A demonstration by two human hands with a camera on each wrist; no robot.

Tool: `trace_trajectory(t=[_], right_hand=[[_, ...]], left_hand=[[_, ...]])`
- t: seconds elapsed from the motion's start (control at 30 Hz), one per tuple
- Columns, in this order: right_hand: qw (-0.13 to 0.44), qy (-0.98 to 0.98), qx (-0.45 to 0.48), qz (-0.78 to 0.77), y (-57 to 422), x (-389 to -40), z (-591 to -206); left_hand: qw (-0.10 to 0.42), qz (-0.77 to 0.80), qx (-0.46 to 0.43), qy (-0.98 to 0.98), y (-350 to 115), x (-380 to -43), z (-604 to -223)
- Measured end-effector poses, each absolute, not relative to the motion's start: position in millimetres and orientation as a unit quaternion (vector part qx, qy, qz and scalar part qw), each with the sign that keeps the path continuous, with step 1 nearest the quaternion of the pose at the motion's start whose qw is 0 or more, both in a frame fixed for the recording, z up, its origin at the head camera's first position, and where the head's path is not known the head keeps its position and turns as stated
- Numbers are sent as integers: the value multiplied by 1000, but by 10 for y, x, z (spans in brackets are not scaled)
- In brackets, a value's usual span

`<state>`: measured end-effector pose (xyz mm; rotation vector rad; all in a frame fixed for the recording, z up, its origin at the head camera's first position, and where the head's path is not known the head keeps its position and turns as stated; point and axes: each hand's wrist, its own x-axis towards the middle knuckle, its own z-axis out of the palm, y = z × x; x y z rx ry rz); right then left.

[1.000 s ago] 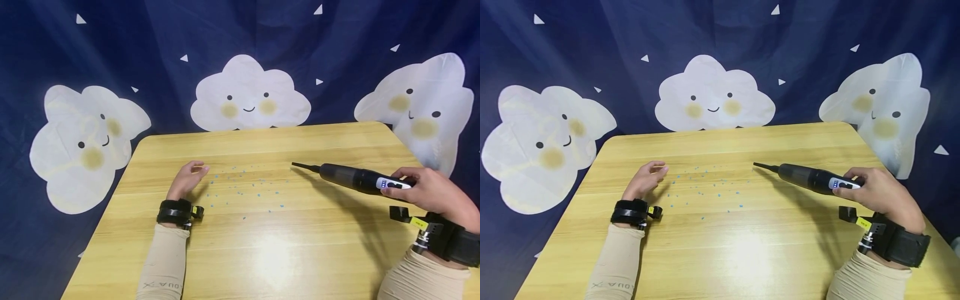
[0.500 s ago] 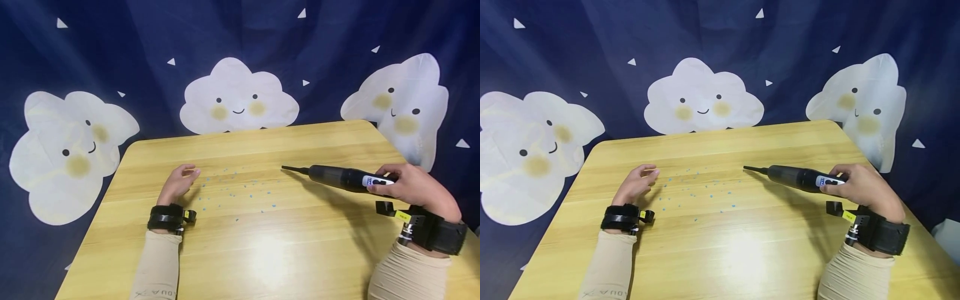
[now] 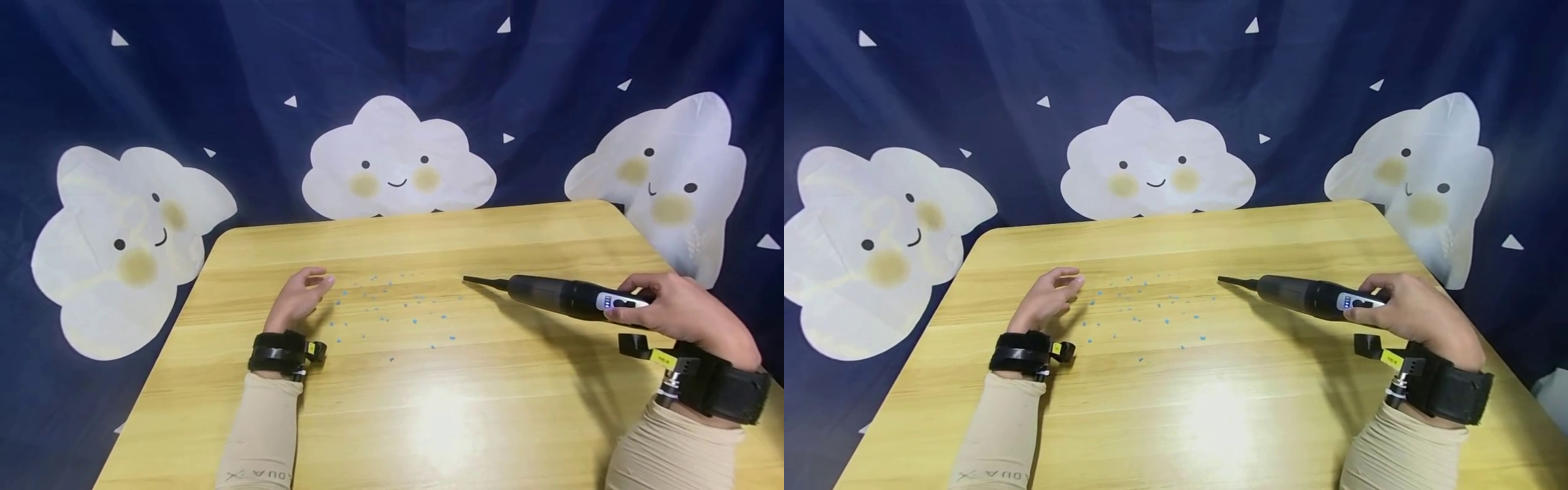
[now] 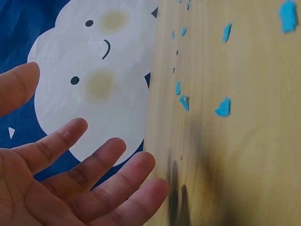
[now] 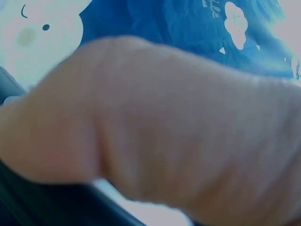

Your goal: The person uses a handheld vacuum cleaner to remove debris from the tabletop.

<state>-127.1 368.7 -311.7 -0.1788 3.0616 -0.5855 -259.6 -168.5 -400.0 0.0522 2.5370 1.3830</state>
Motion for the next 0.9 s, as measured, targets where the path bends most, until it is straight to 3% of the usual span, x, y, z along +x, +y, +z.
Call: trace_trajectory(t=[0.53,0.9], right_hand=[[15,983,-63,-170,3706,-1287,-3163],[11,984,-70,-164,3713,-1300,-3172]], left_hand=[[109,474,7,874,-1681,-2580,-4020],[42,522,-16,852,-1620,-2570,-3994]])
